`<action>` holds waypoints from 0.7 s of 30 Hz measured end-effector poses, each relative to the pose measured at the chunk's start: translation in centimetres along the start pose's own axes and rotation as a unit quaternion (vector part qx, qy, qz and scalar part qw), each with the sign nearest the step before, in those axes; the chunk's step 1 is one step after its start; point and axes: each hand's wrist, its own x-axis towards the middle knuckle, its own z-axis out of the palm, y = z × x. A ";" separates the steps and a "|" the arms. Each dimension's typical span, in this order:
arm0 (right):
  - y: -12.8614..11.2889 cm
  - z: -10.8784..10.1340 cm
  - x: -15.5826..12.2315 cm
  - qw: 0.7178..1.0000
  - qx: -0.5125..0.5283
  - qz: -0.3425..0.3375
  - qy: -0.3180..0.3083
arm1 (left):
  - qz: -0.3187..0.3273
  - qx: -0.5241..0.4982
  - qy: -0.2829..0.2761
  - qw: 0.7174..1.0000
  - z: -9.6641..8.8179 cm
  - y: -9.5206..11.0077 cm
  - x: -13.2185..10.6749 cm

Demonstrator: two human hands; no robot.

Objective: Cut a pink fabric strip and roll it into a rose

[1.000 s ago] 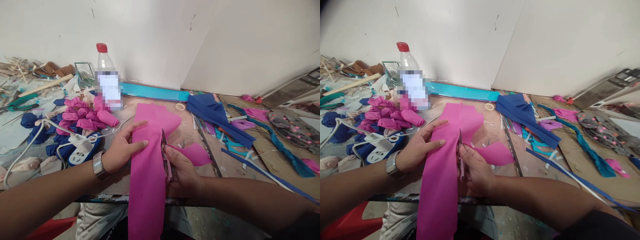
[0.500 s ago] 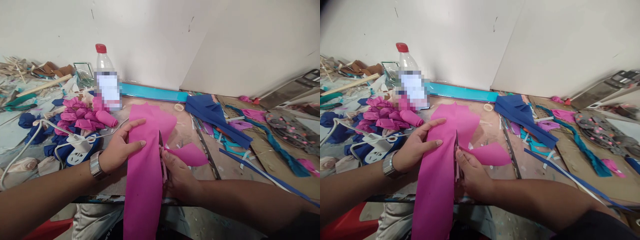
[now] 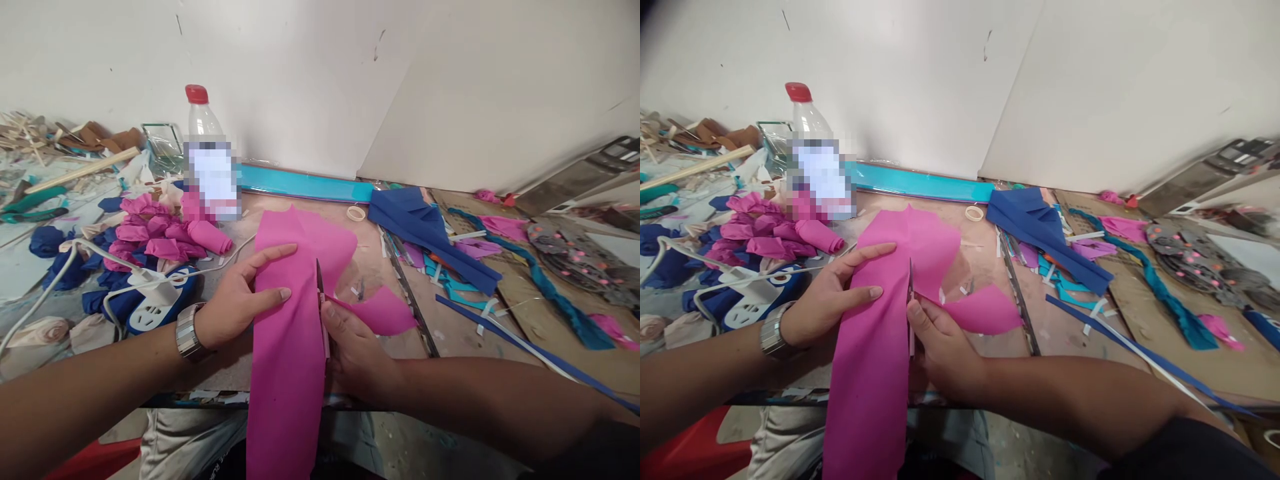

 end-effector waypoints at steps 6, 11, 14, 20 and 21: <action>-0.4 0.4 0.3 1.000 0.021 0.005 0.001 | 0.002 -0.005 -0.001 1.000 0.1 0.2 0.0; -0.6 0.3 0.4 1.000 0.002 -0.001 0.000 | 0.000 -0.020 -0.002 1.000 0.0 0.1 0.1; -0.5 0.0 0.3 1.000 -0.017 0.002 0.009 | -0.004 -0.026 -0.003 1.000 0.0 0.0 0.0; -0.5 0.1 0.3 1.000 -0.012 0.015 0.016 | -0.002 -0.015 -0.007 1.000 -0.1 -0.1 0.0; -0.6 0.1 0.3 1.000 -0.013 0.011 0.017 | 0.003 -0.012 -0.008 1.000 -0.1 -0.1 0.0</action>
